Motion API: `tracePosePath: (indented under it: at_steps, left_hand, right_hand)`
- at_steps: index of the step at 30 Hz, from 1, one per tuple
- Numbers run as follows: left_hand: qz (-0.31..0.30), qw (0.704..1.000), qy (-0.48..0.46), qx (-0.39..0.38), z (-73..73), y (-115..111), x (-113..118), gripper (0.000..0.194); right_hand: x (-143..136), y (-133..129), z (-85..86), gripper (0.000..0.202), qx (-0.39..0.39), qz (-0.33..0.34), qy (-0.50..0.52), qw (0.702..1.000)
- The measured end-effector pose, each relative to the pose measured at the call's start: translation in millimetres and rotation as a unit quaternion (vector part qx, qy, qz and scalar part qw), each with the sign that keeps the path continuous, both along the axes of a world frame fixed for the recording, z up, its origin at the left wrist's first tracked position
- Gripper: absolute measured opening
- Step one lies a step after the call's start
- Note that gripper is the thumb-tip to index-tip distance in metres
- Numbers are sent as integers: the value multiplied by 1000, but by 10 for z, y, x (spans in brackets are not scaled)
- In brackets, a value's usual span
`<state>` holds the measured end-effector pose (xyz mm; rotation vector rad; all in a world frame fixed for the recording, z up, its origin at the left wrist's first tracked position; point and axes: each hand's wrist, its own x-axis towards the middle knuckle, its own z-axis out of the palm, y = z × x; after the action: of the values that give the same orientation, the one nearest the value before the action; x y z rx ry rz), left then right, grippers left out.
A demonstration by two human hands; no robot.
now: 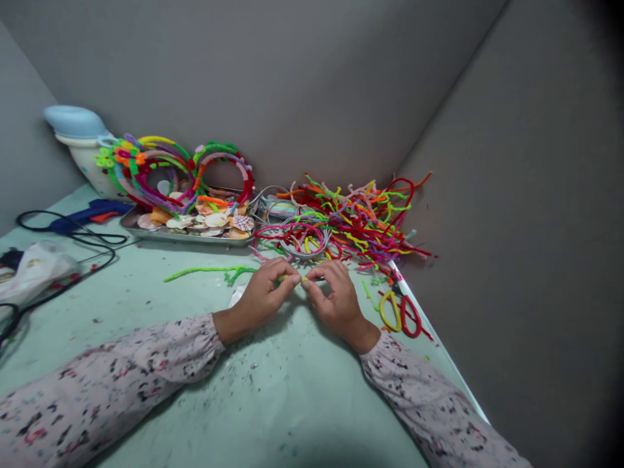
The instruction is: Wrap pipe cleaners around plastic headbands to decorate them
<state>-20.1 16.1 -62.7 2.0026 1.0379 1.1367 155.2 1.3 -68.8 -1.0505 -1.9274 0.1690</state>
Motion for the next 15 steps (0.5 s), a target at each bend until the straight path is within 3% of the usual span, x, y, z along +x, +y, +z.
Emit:
tracePosePath:
  at_steps: [15]
  left_hand:
    - [0, 1000, 0, 4, 5, -6, 7, 19]
  right_hand:
    - [16, 11, 15, 13, -66, 17, 42, 997]
